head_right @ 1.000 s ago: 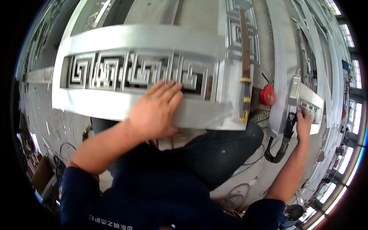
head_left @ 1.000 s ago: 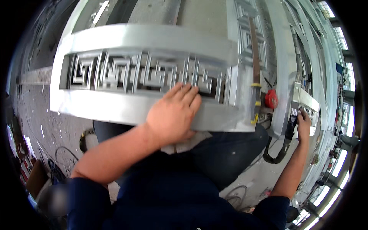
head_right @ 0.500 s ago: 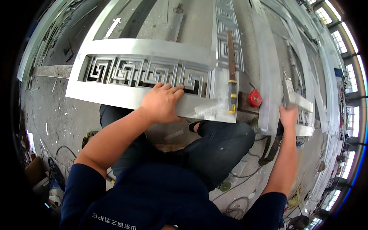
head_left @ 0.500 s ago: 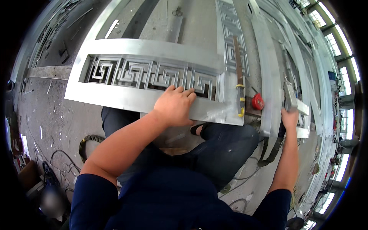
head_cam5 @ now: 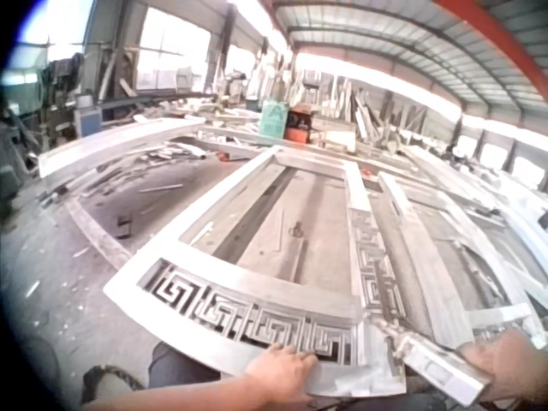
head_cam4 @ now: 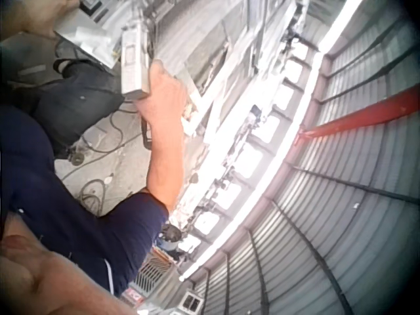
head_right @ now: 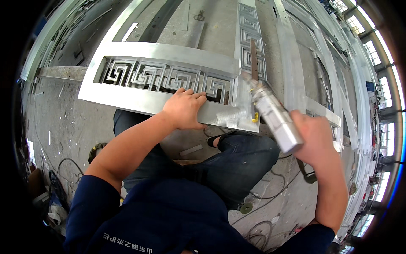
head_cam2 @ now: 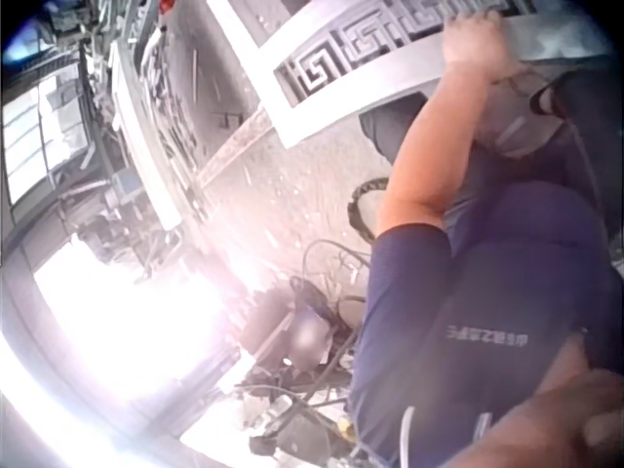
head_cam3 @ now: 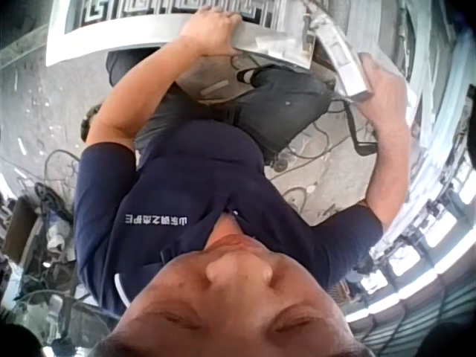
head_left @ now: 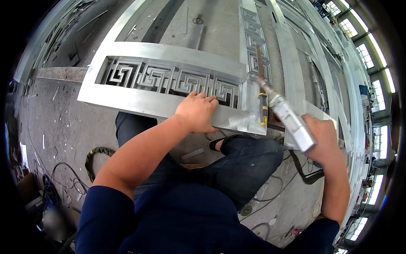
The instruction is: The person assembles a metal frame by placing decorative Greek key inserts into slots, grinding edges with an angle grinder, and welding the components together. The person uses a hammer to adjust alignment and a welding torch to secure the pieces.
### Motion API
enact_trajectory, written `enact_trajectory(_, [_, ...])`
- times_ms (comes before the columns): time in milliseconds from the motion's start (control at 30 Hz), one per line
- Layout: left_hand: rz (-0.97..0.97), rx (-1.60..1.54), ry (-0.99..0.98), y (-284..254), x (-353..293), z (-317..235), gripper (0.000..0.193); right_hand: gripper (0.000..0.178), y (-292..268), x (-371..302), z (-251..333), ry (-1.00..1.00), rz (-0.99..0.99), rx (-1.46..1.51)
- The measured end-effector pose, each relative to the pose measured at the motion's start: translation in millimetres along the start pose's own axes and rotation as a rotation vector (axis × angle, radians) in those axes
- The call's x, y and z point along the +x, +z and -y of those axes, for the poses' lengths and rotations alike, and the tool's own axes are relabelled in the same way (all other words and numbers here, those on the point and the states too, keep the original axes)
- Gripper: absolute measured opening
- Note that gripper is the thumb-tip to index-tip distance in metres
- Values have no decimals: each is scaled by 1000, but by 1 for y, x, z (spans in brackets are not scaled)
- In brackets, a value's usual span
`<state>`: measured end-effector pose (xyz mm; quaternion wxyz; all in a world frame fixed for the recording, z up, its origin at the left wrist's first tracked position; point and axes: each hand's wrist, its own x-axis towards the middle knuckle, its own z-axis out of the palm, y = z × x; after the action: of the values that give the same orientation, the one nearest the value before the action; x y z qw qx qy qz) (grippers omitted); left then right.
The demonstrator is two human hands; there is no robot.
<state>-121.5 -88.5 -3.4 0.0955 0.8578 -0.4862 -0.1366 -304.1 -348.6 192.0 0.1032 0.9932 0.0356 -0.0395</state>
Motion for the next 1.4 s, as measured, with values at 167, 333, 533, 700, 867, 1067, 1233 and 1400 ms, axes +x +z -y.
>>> enact_trajectory(167, [-14,-7,27,1,1,1,84,36,19,33,10,-162,119,-119])
enact_trajectory(333, [-8,-4,36,1,-1,2,84,38,36,60,15,-172,155,-154])
enact_trajectory(533, [17,-8,25,1,0,2,84,38,49,78,16,-195,168,-141])
enact_trajectory(700, [11,8,36,0,1,3,83,36,56,88,21,-201,192,-120])
enact_trajectory(867, [14,0,36,-3,1,2,82,33,60,94,23,-194,189,-110])
enact_trajectory(1067, [-4,-17,41,0,1,3,81,32,63,98,25,-187,196,-121])
enact_trajectory(1233, [-18,-15,49,1,1,3,80,31,64,100,25,-178,198,-111])
enact_trajectory(1400, [74,-23,23,-7,2,0,85,31,62,101,26,-167,188,-79])
